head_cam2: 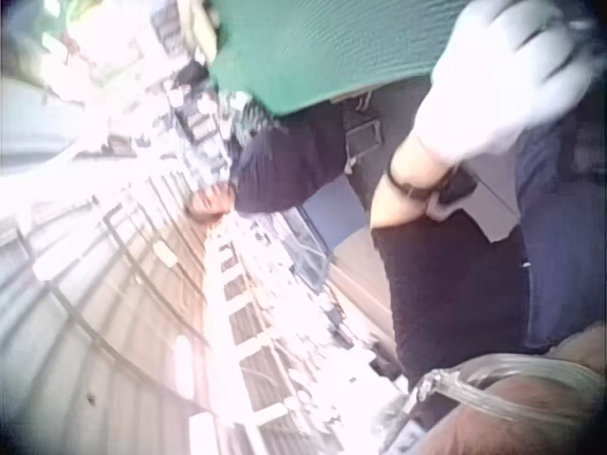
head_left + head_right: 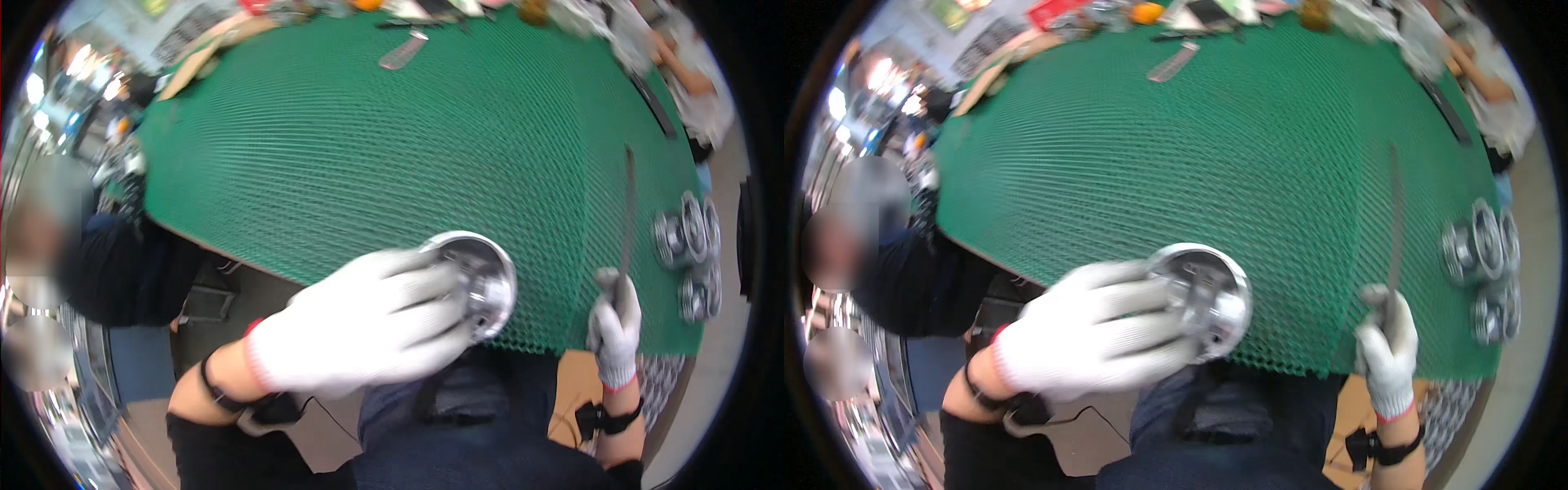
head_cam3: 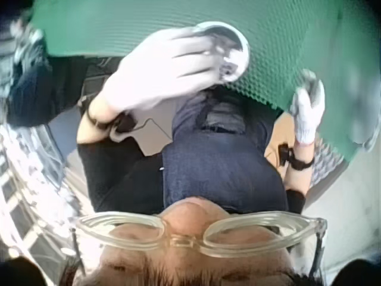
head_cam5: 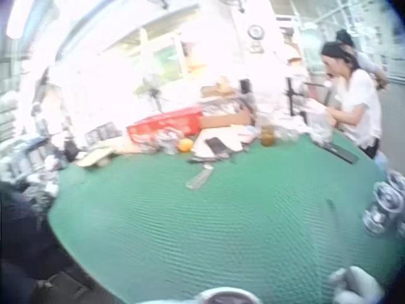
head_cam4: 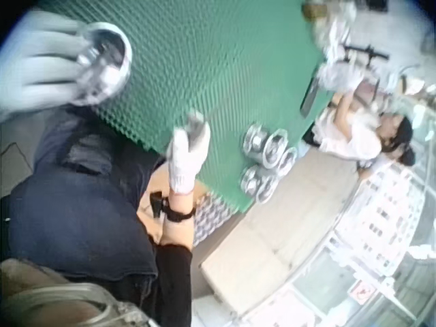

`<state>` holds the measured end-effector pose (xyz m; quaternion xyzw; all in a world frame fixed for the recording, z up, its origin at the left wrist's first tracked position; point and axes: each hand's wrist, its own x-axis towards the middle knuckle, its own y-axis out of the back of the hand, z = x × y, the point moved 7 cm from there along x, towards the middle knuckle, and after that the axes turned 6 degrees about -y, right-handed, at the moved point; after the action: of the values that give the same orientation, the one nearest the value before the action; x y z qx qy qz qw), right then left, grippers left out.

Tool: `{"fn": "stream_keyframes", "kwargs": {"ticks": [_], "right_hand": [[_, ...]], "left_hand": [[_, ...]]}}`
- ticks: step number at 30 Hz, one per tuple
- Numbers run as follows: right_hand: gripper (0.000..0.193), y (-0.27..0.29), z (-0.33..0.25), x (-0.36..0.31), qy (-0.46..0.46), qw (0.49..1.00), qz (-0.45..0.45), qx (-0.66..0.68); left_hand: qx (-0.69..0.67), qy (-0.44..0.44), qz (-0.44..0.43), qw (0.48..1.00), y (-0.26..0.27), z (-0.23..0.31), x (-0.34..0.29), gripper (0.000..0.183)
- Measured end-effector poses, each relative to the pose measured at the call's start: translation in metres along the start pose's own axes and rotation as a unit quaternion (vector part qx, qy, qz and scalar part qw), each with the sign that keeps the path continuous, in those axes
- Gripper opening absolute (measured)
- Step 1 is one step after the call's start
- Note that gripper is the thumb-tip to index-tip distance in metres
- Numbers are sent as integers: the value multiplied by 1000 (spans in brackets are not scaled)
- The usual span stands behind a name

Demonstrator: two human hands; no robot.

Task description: Filing the inside and edges of metal engine piston components using a metal file tool on a protective workbench matrix.

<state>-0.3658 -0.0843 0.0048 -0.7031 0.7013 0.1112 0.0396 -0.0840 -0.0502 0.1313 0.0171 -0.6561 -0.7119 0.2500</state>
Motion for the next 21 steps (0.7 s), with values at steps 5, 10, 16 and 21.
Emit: {"fn": "stream_keyframes", "kwargs": {"ticks": [5,10,16,21], "right_hand": [[39,7,13,3,47,997,-6,68],[39,16,12,1,43,995,18,90],[38,9,1,-10,35,999,-6,33],[41,-8,10,3,-16,998,-24,59]], "left_hand": [[81,-68,-89,990,-20,-38,-12,24],[-256,353,314,843,57,-156,-95,26],[289,638,75,710,78,-245,-307,30],[275,551,46,786,43,-230,-282,63]]}}
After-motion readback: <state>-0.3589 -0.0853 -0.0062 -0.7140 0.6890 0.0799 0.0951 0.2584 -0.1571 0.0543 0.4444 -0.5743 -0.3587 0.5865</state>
